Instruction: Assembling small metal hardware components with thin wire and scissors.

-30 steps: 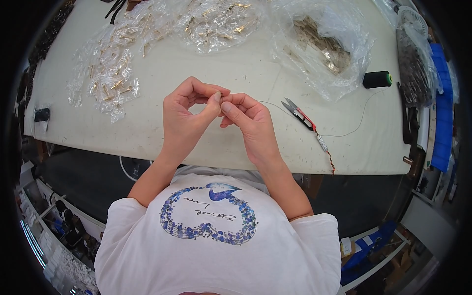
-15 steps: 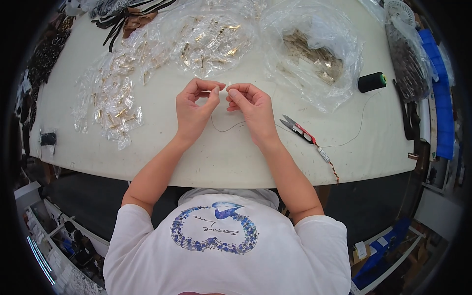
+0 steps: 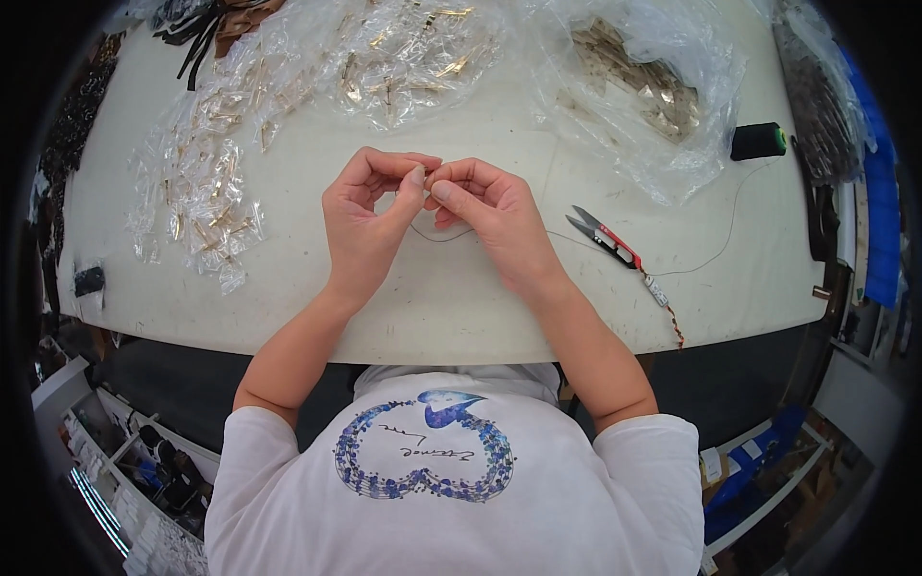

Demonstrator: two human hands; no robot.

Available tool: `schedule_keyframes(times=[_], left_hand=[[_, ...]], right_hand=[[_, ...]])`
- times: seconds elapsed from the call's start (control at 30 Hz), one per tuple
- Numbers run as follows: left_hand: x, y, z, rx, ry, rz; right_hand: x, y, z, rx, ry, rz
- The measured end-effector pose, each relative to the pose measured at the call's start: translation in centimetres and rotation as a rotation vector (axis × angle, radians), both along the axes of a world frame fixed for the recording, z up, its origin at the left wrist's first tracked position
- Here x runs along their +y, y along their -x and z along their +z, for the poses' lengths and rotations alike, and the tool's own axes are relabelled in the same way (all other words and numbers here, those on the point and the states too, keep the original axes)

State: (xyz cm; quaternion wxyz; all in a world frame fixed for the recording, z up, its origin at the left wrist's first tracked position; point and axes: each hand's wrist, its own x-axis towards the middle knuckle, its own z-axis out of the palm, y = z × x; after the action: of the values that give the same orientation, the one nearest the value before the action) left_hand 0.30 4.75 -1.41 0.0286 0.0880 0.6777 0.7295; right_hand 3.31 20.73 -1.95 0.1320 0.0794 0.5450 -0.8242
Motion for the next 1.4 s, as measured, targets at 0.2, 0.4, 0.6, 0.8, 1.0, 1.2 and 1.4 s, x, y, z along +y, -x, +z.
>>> schedule_keyframes(times=[0.2,0.4,0.6,0.8,1.0,1.2,1.4], left_hand=[[-0.13,-0.23,0.09,-0.001,0.009,-0.049],[0.01,-0.46,0.19,0.070,0.046,-0.043],[-0.18,-0.59,0.32,0.020,0.024,-0.046],[-0.17,-0.39,0.08,0.012,0.025,-0.059],[0.06,-0.39,-0.12,0.032,-0.019,-0.009],[0.02,-0.57,0.45,0.040,0.041,-0.053],[0.02,-0.58,0.31,0.049,0.040,-0.045]], right_hand=[[0.15,-0.22,-0.19,-0.001,0.025,0.009],[0.09,-0.36,-0.41,0.001,0.006,-0.018],[0.14,-0.52,-0.41,-0.019,0.023,-0.003],[0.09,-0.49,-0.36,-0.024,0.045,0.029],[0.17,-0.45,-0.30,-0.044,0.044,0.041],[0.40,-0.46,-0.31,-0.051,0.050,0.048],[0.40,-0.39,-0.15,-0.054,0.063,0.054]])
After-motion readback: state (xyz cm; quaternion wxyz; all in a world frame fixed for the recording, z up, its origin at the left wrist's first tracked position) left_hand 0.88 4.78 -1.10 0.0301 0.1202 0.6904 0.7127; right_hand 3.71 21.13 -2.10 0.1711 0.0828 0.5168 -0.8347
